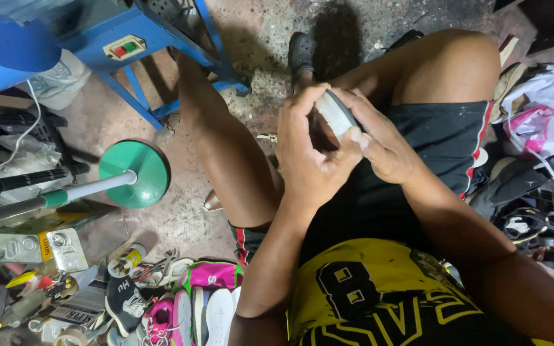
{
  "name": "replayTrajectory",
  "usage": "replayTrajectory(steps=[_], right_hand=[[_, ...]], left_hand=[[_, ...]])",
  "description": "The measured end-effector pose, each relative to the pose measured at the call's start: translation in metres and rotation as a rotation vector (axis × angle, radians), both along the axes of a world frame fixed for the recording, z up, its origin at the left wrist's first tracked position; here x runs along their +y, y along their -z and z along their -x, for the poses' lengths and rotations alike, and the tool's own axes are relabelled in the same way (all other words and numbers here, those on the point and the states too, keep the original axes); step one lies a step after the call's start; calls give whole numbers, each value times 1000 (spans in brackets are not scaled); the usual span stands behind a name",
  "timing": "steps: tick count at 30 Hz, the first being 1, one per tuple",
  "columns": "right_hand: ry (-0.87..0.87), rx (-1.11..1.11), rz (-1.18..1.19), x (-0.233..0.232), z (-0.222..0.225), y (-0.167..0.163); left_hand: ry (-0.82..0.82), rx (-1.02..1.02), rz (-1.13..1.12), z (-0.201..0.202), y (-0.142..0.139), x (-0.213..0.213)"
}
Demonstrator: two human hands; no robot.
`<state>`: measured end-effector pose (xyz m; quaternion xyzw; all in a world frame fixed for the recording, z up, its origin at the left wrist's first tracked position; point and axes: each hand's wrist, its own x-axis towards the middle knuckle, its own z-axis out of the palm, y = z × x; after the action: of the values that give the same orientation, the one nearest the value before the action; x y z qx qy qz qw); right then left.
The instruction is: The person uses a hammer and chisel to work on the sole of a black shoe, then moves to a grinding machine to smooth the sole of a brown shoe. The person also uses a white cloth to wipe the shoe sole.
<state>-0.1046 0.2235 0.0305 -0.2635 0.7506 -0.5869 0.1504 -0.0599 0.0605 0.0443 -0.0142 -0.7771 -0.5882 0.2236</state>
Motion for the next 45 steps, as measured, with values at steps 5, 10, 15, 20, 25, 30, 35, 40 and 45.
replayTrajectory(steps=[5, 10, 15, 20, 25, 30, 35, 40, 45], right_hand=[[-23, 199, -153, -2, -5, -16], [198, 355, -383, -21, -27, -29], [313, 448, -448, -34, -39, -36], [327, 374, -487, -32, -38, -32], [224, 334, -343, -28, -25, -17], [112, 114, -173, -32, -1, 3], [104, -16, -230, -31, 27, 22], [222, -470, -82, -51, 49, 60], [467, -1102, 98, -70, 49, 113]], left_hand=[[143, -132, -420, 5, 25, -8], [364, -70, -772, 11, 49, -17], [482, -77, -899, 12, 56, -23], [551, -36, -896, 18, 58, -27], [322, -172, -711, 22, 56, -21], [107, -373, -624, 37, 61, -30], [41, -514, -867, 66, 103, -82], [-356, -382, -1325, 108, 167, -162], [-623, -230, -1440, 150, 199, -234]])
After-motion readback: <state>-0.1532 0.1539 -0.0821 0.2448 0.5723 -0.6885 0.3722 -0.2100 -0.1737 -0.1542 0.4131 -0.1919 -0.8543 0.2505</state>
